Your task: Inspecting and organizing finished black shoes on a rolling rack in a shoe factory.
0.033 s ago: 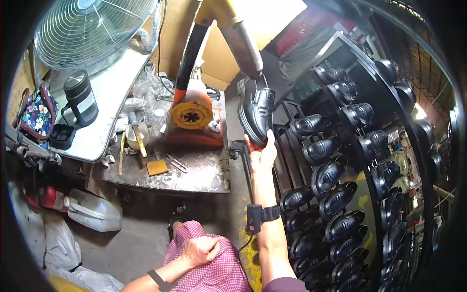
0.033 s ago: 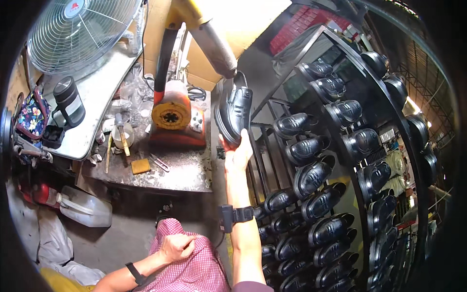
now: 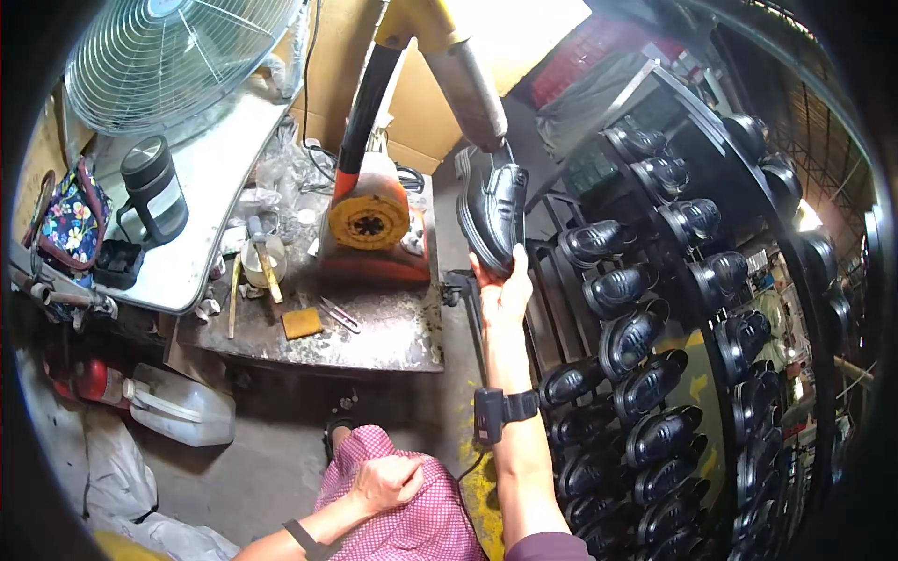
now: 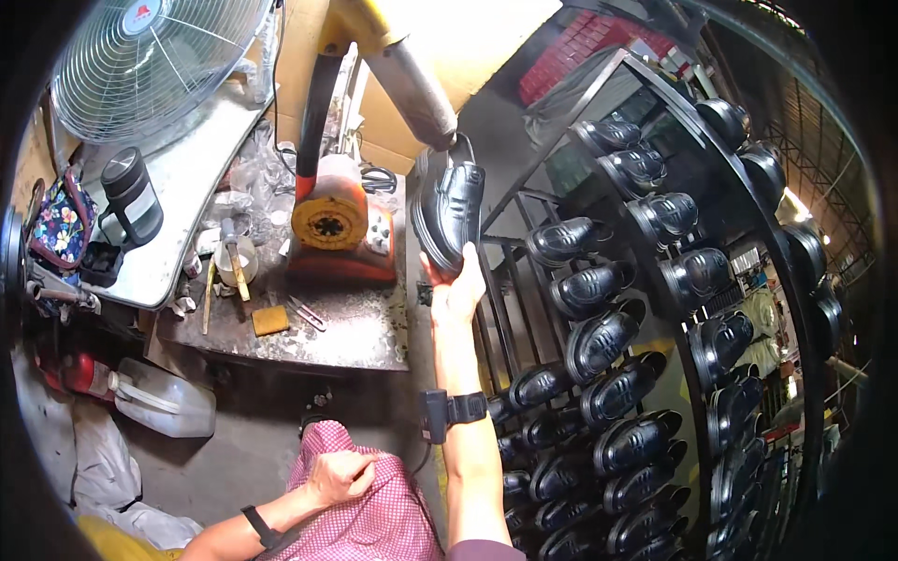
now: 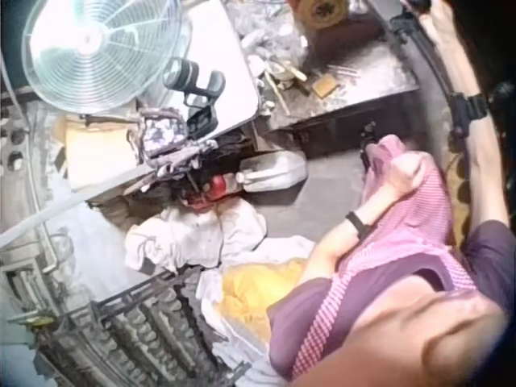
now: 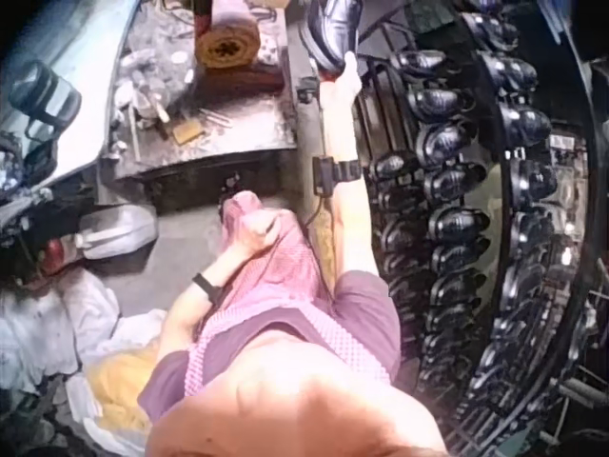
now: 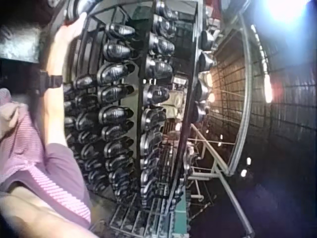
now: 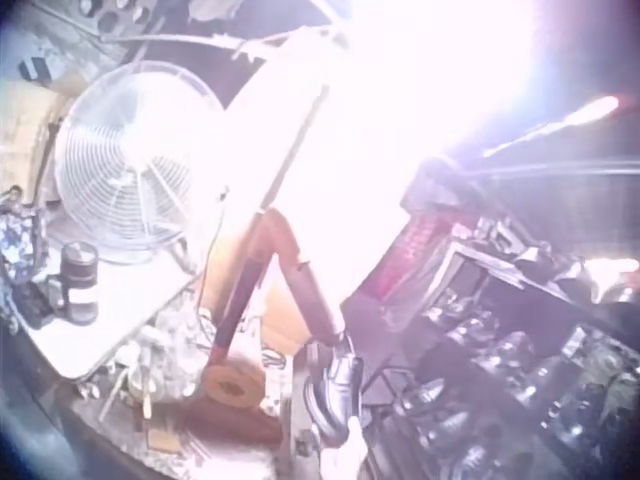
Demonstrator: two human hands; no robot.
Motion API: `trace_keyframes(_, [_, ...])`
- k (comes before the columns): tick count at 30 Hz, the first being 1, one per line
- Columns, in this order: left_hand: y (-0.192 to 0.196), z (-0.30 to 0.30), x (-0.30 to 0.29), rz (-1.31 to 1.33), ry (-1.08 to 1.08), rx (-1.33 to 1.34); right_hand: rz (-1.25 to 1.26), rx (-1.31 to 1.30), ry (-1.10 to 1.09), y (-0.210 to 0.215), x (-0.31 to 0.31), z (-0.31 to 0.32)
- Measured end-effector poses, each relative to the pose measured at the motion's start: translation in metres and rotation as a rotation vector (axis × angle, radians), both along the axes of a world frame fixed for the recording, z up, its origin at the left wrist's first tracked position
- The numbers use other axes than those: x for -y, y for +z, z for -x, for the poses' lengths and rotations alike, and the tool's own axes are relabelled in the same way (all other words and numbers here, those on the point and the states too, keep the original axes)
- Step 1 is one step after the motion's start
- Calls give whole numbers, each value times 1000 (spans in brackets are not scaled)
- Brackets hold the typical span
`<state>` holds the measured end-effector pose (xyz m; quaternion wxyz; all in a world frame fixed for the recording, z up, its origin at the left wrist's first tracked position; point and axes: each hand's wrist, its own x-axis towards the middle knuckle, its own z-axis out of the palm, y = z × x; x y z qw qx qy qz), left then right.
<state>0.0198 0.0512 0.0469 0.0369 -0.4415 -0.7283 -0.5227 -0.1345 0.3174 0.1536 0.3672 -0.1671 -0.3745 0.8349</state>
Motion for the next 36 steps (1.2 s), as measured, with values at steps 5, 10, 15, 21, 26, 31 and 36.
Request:
trace_keyframes(5, [-1,6,2,-17,19,9,101,-75,-30,13,-1,36])
trace_keyframes(10, [-4,7,6,11,17,1,150,-111,-65,25,-2,54])
trace_keyframes(15, [-3,9,7,-45,40,-20,180,-125,-94,30,-3,61])
trace_keyframes(21, [-2,10,10,-30,38,-32,211,-131,-92,30,-3,63])
trace_keyframes(26, [0,8,10,-6,19,-10,159,-137,-91,34,-11,57])
trace_keyframes(31, [-3,10,14,19,52,-22,207,-89,-19,15,-2,47])
trace_keyframes(36, [-6,6,9,4,28,-36,68,61,93,-21,-25,-12])
